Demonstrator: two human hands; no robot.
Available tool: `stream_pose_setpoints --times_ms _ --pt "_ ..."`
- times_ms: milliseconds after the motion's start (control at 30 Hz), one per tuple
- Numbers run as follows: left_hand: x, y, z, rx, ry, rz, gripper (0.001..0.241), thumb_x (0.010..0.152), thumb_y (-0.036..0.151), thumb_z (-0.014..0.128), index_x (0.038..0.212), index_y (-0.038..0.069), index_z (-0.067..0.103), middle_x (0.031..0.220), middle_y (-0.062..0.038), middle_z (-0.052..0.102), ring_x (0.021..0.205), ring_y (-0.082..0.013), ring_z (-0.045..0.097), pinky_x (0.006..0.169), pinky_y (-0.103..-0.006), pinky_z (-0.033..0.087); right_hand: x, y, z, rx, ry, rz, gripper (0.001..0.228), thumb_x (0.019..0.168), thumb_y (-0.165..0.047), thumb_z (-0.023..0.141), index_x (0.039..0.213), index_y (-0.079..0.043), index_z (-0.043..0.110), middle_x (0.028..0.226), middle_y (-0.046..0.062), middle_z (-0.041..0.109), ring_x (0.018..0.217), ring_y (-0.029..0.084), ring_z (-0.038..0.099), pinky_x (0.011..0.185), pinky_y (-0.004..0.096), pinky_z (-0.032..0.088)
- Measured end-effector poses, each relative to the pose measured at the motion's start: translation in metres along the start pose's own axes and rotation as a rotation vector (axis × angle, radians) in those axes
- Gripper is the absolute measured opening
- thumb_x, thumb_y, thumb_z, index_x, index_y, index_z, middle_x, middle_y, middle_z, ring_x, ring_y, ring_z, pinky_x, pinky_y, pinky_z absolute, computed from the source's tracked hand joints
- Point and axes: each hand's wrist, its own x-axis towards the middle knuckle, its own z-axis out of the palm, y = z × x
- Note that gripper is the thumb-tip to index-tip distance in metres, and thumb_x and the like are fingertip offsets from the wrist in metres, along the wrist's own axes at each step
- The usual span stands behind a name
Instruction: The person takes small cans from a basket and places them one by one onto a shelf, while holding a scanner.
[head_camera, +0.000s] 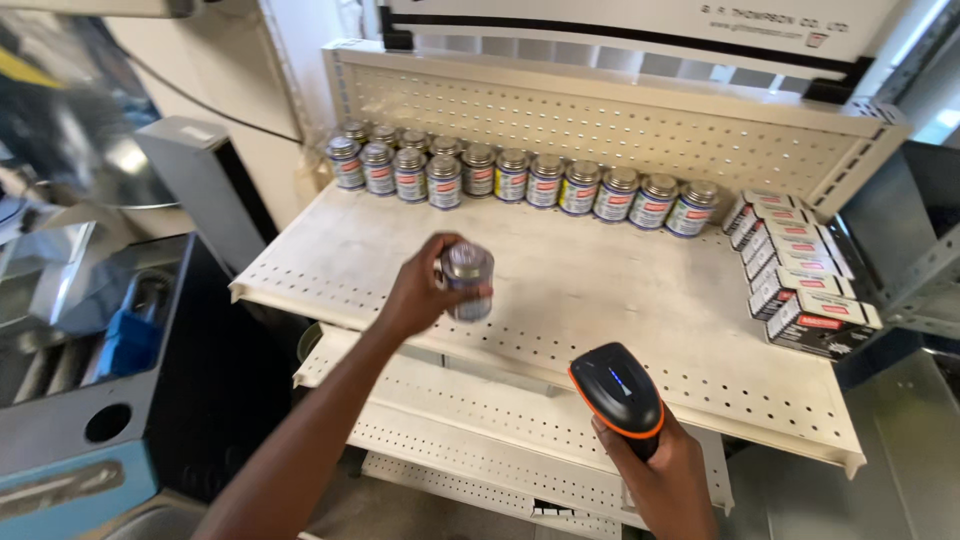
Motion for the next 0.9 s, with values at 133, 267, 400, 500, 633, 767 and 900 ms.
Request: stream_pose_setpoints --times_ms 133,267,400,500,633,767,900 --pt "0.085 -0.04 0.01 0.093 -0.003 0.117 0.075 0.075 0.051 0.108 0.131 0.018 0.07 0.125 -0.004 0.085 0.111 -0.0211 0.077 0.091 -0.0383 0.059 0.013 -0.004 0.004 0.053 0.073 -0.096 0.029 0.093 -0.037 0.096 0.099 -0.012 0.085 0.063 0.001 0.061 0.068 0.012 0.05 0.064 0.034 0.049" --pt "0.164 -0.1 0.019 0.265 0.031 0.383 0.081 0.077 0.054 0.11 0.134 0.011 0.07 0.13 -0.013 0.073 0.121 -0.0347 0.069 0.098 -0.0476 0.056 0.021 -0.025 0.011 0.102 0.045 0.015 0.026 0.094 -0.033 0.094 0.111 -0.013 0.087 0.062 0.005 0.066 0.055 0.018 0.055 0.06 0.036 0.05" --pt "0.212 -0.121 0.027 0.339 0.039 0.369 0.098 0.074 0.044 0.113 0.153 0.006 0.068 0.136 -0.018 0.068 0.134 -0.0382 0.063 0.109 -0.047 0.054 0.033 -0.033 0.02 0.063 0.051 0.028 0.025 0.096 -0.037 0.092 0.111 -0.017 0.09 0.074 0.001 0.069 0.075 0.017 0.052 0.074 0.033 0.051" --pt "0.235 -0.134 0.03 0.528 0.127 0.436 0.082 0.07 0.053 0.114 0.134 0.019 0.076 0.128 -0.008 0.072 0.125 -0.0379 0.07 0.102 -0.057 0.053 0.041 -0.039 0.027 0.041 0.053 0.05 0.032 0.096 -0.038 0.091 0.122 -0.02 0.092 0.073 0.0 0.07 0.073 0.017 0.052 0.071 0.033 0.051" --pt "0.245 -0.138 0.031 0.678 0.157 0.394 0.082 0.073 0.07 0.106 0.133 0.023 0.075 0.133 -0.002 0.071 0.134 -0.0345 0.058 0.108 -0.0549 0.04 0.049 -0.044 0.039 0.107 0.052 0.085 0.024 0.097 -0.031 0.094 0.112 -0.013 0.09 0.069 0.003 0.063 0.068 0.018 0.047 0.065 0.034 0.045" --pt "0.255 -0.153 0.031 0.781 0.219 0.509 0.085 0.074 0.075 0.105 0.134 0.02 0.079 0.134 -0.003 0.073 0.131 -0.0359 0.06 0.106 -0.0541 0.04 0.058 -0.05 0.05 0.05 0.077 0.069 0.027 0.096 -0.035 0.093 0.114 -0.016 0.09 0.074 0.002 0.067 0.074 0.018 0.05 0.071 0.034 0.049" --pt "0.26 -0.164 0.025 0.85 0.236 0.564 0.082 0.081 0.075 0.101 0.134 0.018 0.078 0.13 -0.004 0.073 0.127 -0.0373 0.059 0.104 -0.055 0.039 0.066 -0.058 0.057 0.107 0.067 0.033 0.02 0.097 -0.029 0.094 0.106 -0.013 0.088 0.069 0.002 0.061 0.07 0.017 0.046 0.066 0.034 0.045"
